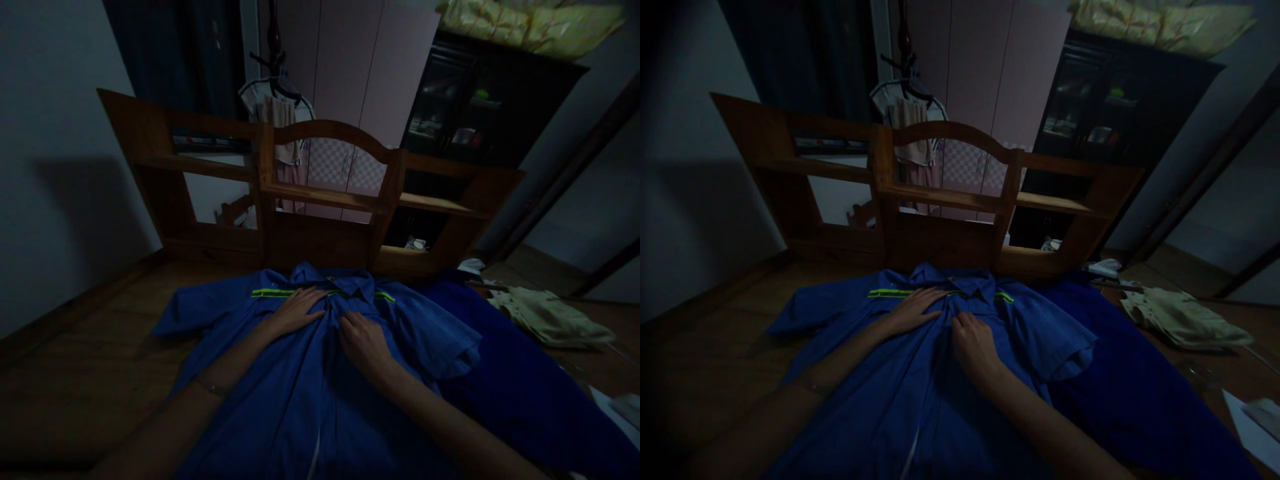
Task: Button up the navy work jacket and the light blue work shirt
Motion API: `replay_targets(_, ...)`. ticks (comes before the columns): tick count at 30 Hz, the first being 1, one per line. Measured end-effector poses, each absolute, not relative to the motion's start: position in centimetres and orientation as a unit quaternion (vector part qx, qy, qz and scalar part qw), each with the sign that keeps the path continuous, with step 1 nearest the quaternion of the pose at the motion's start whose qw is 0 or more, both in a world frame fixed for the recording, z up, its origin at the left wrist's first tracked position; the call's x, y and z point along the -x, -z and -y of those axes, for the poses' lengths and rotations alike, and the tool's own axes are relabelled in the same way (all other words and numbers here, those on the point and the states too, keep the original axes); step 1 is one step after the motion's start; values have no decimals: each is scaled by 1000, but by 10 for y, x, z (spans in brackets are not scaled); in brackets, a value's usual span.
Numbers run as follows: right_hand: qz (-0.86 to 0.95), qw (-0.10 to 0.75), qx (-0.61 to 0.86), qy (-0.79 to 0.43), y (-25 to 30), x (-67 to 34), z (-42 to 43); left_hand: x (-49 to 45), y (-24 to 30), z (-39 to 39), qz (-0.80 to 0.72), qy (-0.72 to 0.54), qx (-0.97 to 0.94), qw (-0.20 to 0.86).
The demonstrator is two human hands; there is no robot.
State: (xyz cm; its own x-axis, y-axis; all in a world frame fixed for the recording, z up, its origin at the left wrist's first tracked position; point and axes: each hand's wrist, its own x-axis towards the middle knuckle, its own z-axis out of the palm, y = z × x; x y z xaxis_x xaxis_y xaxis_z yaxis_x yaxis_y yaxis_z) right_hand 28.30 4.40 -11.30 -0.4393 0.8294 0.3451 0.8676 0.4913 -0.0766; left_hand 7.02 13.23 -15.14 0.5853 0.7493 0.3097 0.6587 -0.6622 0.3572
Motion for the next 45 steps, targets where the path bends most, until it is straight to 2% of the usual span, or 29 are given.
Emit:
replay_targets(4,808,193,555,-32,121,-294,-65,-75,156,-126,-420,-219,-876,95)
replay_targets(11,780,266,521,-222,129,-316,-108,-82,158,-125,-430,-210,-875,73)
replay_targets(18,789,236,468,-320,128,-338,-106,-81,149,-119,-413,-193,-885,99)
replay_targets(22,795,248,470,-294,124,-334,-101,-81,148,-117,-415,-172,-885,120)
replay_targets(26,811,248,489,-203,124,-325,-95,-84,149,-112,-414,-173,-884,132)
replay_targets(35,830,202,512,-91,123,-318,-82,-109,126,-91,-438,-296,-846,74)
replay_targets(41,849,149,507,6,120,-313,-77,-116,139,-89,-451,-290,-835,123)
replay_targets(45,846,146,513,13,124,-310,-75,-114,150,-95,-466,-282,-821,171)
